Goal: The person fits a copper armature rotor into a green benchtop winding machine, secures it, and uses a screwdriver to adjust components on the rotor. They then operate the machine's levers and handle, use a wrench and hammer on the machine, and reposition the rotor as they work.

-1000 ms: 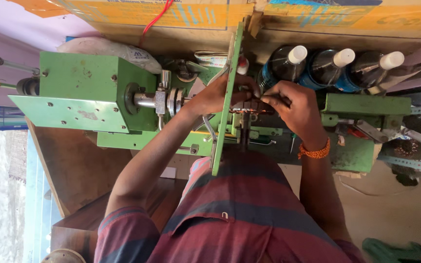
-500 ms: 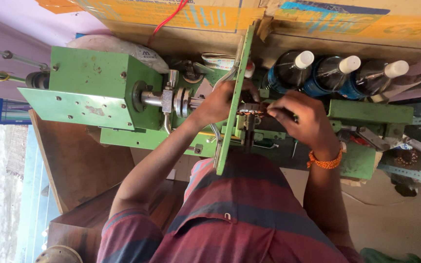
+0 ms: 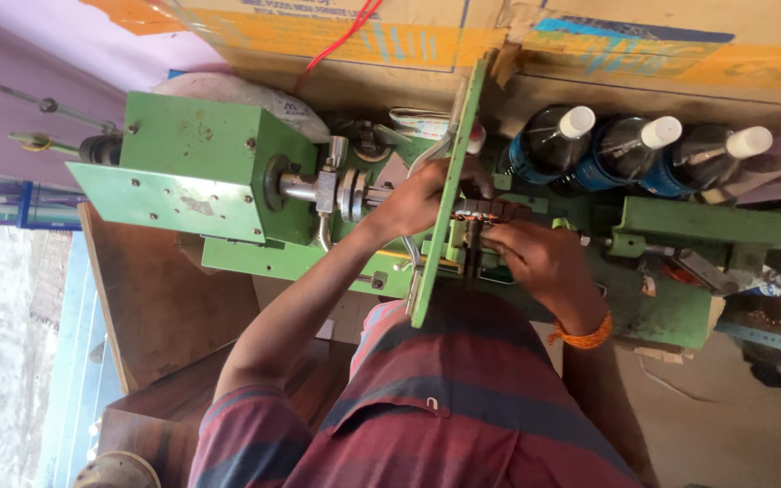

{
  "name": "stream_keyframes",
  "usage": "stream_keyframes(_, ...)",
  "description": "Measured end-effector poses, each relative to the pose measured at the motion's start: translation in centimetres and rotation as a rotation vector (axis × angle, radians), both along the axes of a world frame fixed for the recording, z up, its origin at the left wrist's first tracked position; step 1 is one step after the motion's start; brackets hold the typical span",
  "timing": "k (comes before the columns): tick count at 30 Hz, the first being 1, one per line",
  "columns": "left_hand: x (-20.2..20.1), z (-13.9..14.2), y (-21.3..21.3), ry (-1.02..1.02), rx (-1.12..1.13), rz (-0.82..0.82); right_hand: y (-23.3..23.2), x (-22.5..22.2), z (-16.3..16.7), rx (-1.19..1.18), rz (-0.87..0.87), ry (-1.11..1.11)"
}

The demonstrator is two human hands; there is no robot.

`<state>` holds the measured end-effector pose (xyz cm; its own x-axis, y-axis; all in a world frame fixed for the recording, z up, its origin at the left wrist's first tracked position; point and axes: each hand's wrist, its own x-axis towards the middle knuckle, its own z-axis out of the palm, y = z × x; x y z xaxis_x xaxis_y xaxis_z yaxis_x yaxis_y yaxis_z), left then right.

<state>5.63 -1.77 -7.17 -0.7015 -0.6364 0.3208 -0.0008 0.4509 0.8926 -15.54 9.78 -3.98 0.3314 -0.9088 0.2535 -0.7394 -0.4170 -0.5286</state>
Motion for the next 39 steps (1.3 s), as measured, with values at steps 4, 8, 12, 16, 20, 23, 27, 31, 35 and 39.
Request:
stream_keyframes(4,-0.1,2.1,1.5,-0.055,0.078,-0.006,1.1,0.3,-1.0,0.008,-0.043,0.001)
stream_keyframes(8,-0.8,3.7,2.5,-0.219,-0.078,0.061,1.8,0.1,-1.6,0.010,-0.081,-0.020)
stream_keyframes(12,-1.2,4.5,2.3,-0.297,-0.152,0.140,2.0,-0.6,-1.9,-0.085,-0.112,-0.228)
stream_keyframes(16,-1.0,4.5,2.4,-0.349,-0.255,0.172,2.3,-1.5,-2.7,0.372,-0.300,-0.820)
stream_keyframes(20,-1.3,3.7,2.9,-0.321,-0.317,0.195,2.8,-3.4,-3.6,0.520,-0.393,-0.828)
stream_keyframes(23,-1.8,3.0,3.3,-0.294,-0.271,0.229,2.1,-4.2,-4.2,0.453,-0.337,-0.751)
stream_keyframes(27,-2.1,2.5,3.7,-0.300,-0.319,0.268,0.3,-4.0,-4.0,0.255,-0.331,-0.703)
stream_keyframes(31,-2.0,2.8,4.0,-0.243,-0.343,0.339,-1.2,-3.4,-2.8,0.064,-0.332,-0.464)
stream_keyframes(35,-1.9,2.9,3.9,-0.240,-0.346,0.325,-2.7,-3.3,-2.6,-0.084,-0.229,-0.392)
stream_keyframes(39,-1.8,2.6,3.8,-0.220,-0.318,0.306,-4.4,-4.0,-3.0,-0.056,-0.144,-0.385)
